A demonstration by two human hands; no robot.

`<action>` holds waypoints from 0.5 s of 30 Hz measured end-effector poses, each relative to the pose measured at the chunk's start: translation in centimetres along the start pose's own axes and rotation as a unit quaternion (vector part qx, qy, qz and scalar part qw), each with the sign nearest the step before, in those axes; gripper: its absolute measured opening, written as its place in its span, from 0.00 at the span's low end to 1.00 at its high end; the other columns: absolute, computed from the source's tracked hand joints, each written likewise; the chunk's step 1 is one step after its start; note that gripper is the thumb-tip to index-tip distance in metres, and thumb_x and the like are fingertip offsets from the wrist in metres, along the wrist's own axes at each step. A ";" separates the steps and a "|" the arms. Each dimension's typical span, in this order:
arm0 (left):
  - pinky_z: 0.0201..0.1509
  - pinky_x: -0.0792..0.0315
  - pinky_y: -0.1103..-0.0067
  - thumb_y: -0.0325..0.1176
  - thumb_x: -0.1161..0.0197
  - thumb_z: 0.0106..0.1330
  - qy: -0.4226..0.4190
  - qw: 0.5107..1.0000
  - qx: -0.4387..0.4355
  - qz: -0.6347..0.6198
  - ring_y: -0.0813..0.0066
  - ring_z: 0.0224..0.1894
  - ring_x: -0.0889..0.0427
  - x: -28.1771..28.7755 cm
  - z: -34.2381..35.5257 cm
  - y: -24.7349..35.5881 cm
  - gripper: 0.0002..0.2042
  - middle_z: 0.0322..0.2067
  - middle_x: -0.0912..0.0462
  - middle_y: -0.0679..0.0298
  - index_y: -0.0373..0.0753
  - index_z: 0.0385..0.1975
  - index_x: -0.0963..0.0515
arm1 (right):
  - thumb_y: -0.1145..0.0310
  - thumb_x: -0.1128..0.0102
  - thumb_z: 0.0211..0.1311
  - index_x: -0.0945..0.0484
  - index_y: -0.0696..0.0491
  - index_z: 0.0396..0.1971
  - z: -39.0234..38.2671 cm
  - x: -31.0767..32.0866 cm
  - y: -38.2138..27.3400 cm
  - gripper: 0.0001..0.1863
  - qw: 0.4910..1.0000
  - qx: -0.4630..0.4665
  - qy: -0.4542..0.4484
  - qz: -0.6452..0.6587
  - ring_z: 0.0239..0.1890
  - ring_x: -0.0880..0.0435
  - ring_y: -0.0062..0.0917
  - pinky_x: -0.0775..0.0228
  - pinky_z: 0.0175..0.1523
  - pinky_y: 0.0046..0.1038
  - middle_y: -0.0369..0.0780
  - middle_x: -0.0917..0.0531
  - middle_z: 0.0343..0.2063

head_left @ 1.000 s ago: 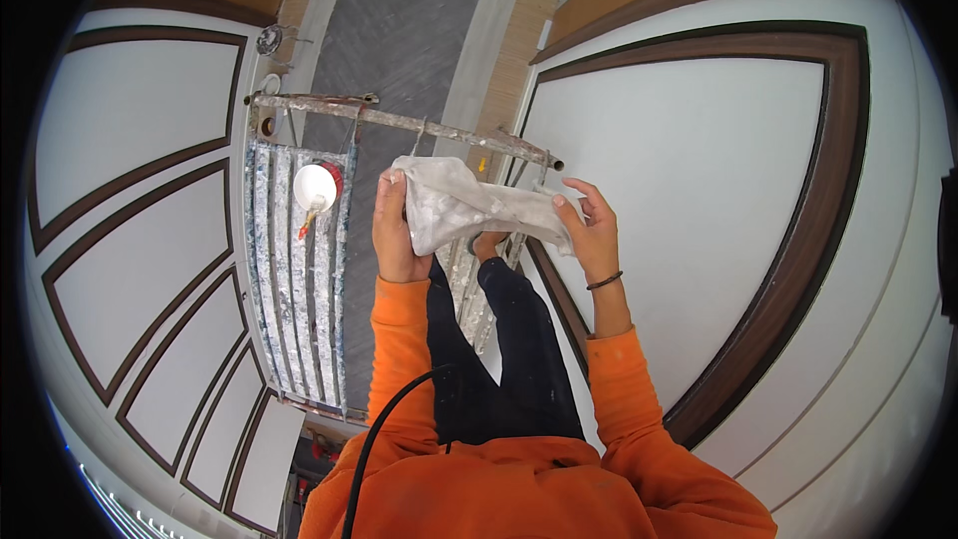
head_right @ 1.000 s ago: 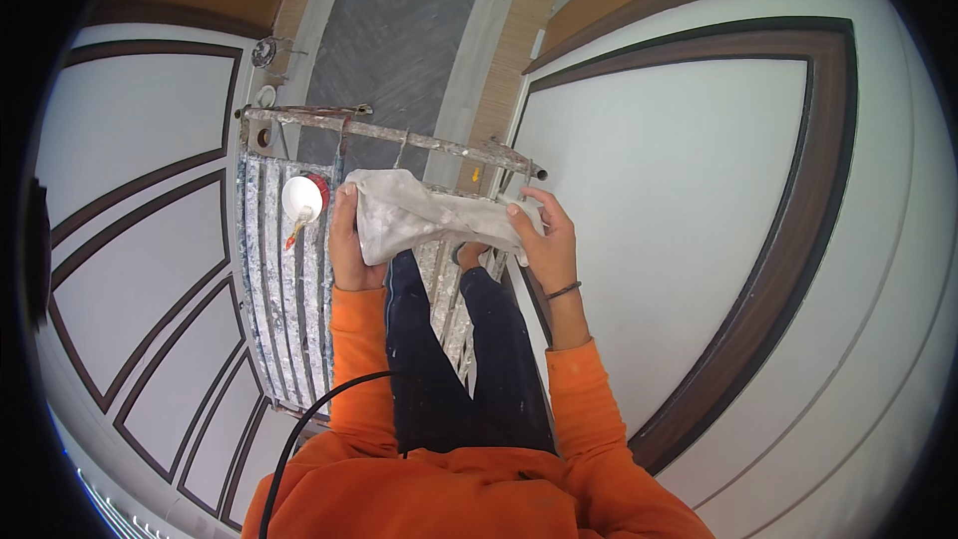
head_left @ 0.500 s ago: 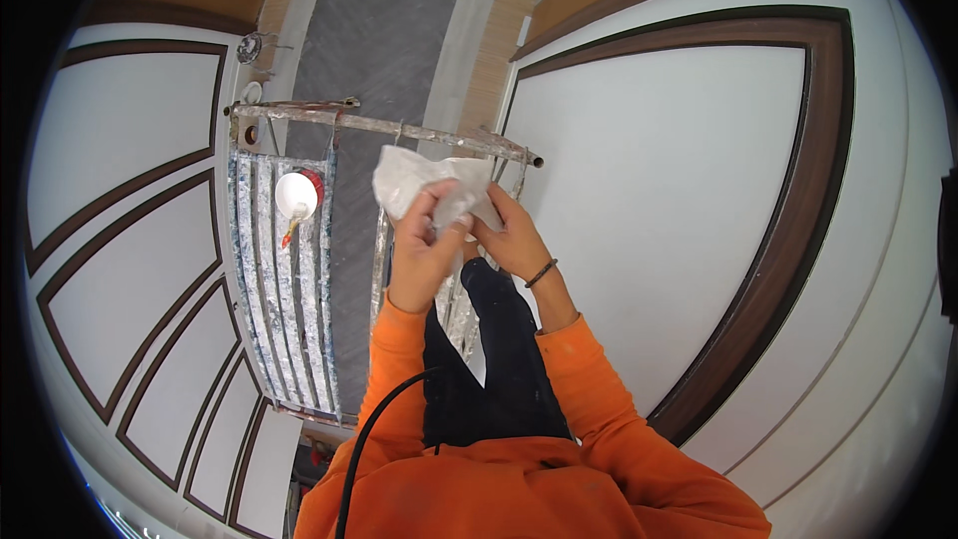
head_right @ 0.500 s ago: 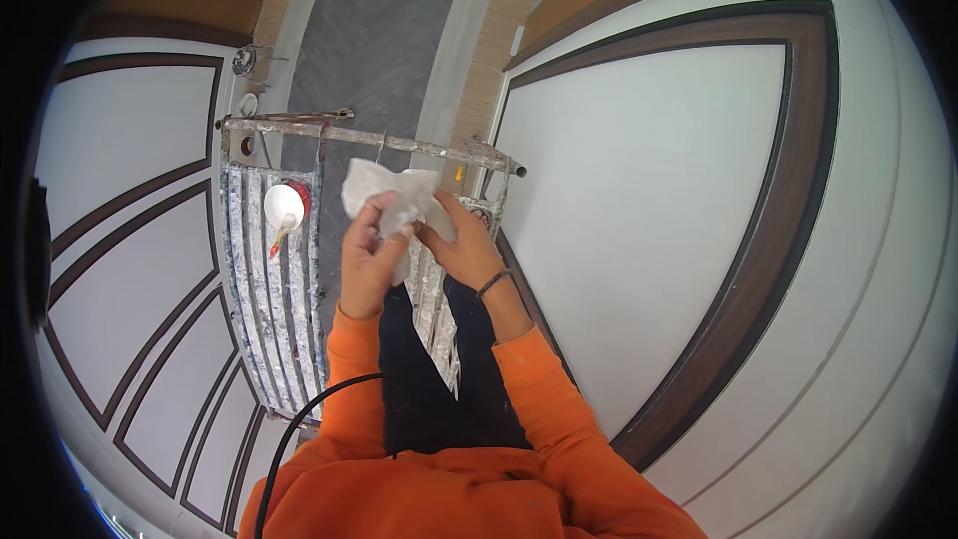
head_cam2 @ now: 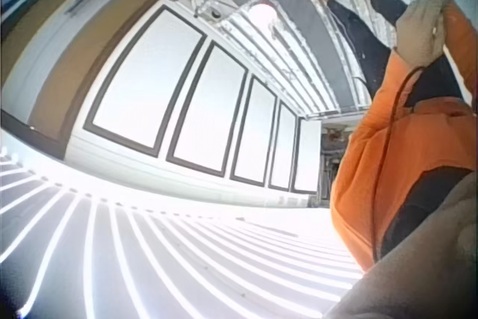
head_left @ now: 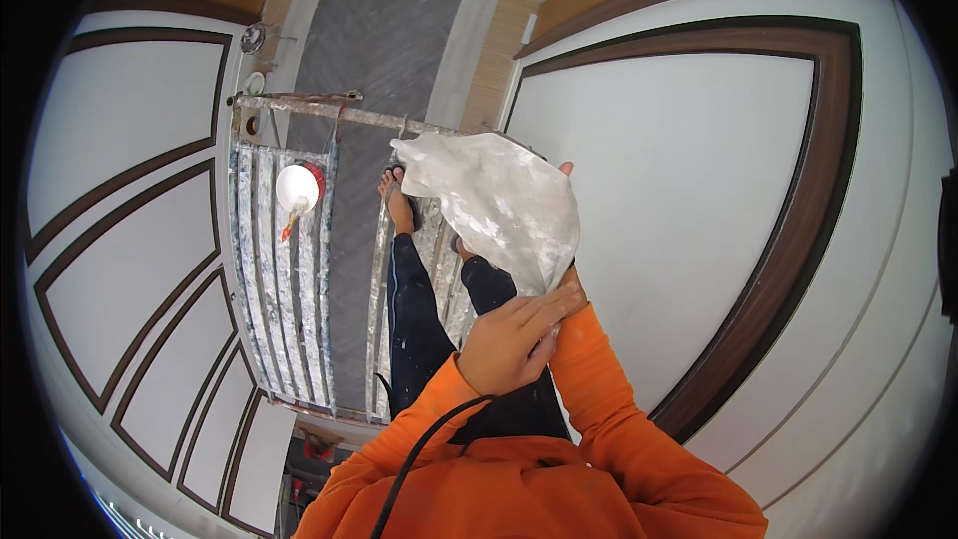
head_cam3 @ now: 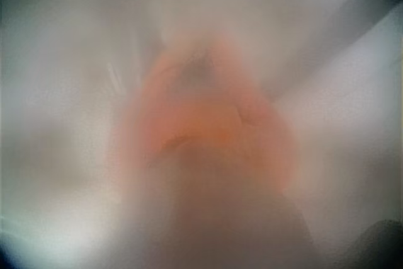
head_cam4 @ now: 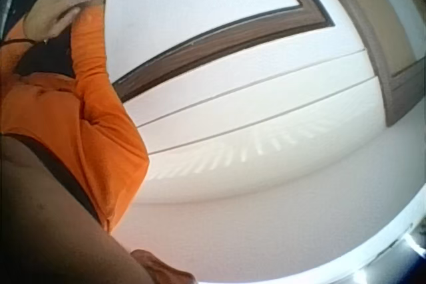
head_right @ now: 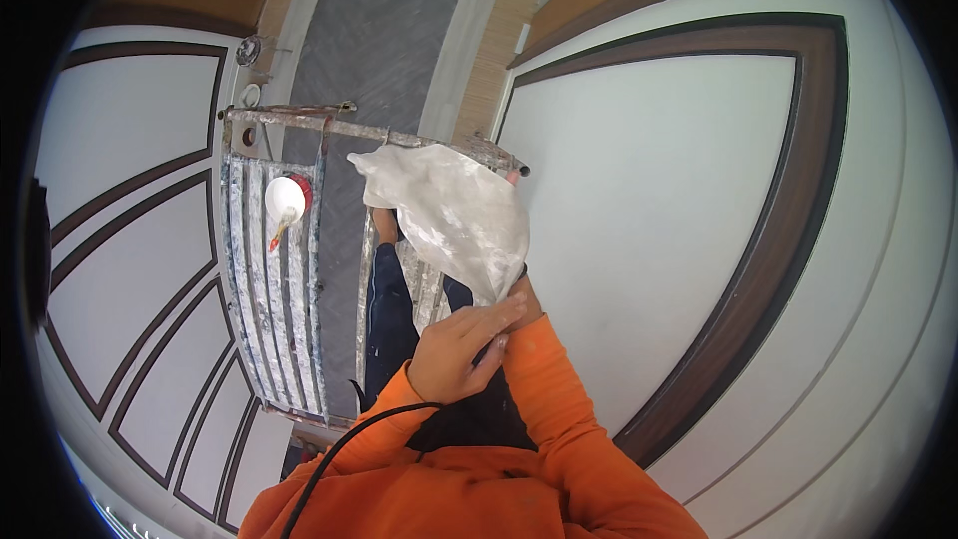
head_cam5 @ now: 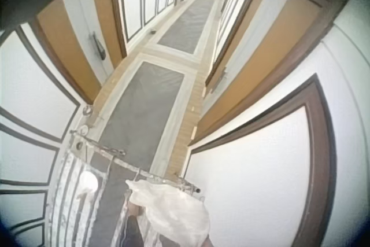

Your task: The person paints a white ceiling with a paintbrush, focusing on the edges and grooves of a decorative frame. They dip the brush into a small container held in the left hand and apply white paint to the ceiling surface. The person also uses a cloth to wipe the ceiling surface near the painted areas.

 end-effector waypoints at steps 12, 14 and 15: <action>0.43 0.23 0.83 0.29 0.32 0.68 0.320 0.900 0.185 -0.231 0.80 0.41 0.20 7.0 1.1 -6.8 0.15 0.44 0.19 0.63 0.30 0.52 0.20 | 0.55 0.37 0.70 0.39 0.61 0.72 -1.7 -0.8 0.2 0.39 0.967 -0.032 -0.033 -0.252 0.65 0.24 0.38 0.31 0.70 0.38 0.49 0.27 0.65; 0.42 0.23 0.83 0.30 0.30 0.68 0.308 0.919 0.169 -0.180 0.80 0.40 0.19 7.1 2.3 -7.2 0.13 0.43 0.18 0.62 0.30 0.47 0.18 | 0.57 0.38 0.71 0.39 0.62 0.71 -1.2 -1.5 0.7 0.37 0.942 -0.042 -0.037 -0.332 0.63 0.22 0.37 0.29 0.68 0.37 0.48 0.25 0.63; 0.42 0.23 0.83 0.30 0.30 0.67 0.302 0.927 0.161 -0.155 0.79 0.40 0.19 7.1 2.4 -7.2 0.12 0.42 0.18 0.62 0.30 0.45 0.17 | 0.58 0.38 0.71 0.37 0.63 0.70 -1.3 -1.5 0.9 0.35 0.937 -0.038 -0.015 -0.348 0.61 0.21 0.36 0.28 0.67 0.36 0.48 0.23 0.62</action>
Point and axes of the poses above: each hand's wrist, its own z-axis towards the middle knuckle, its own x-axis out of the back of the hand, y = z × x, the point moved 3 cm from there along z, towards the middle knuckle
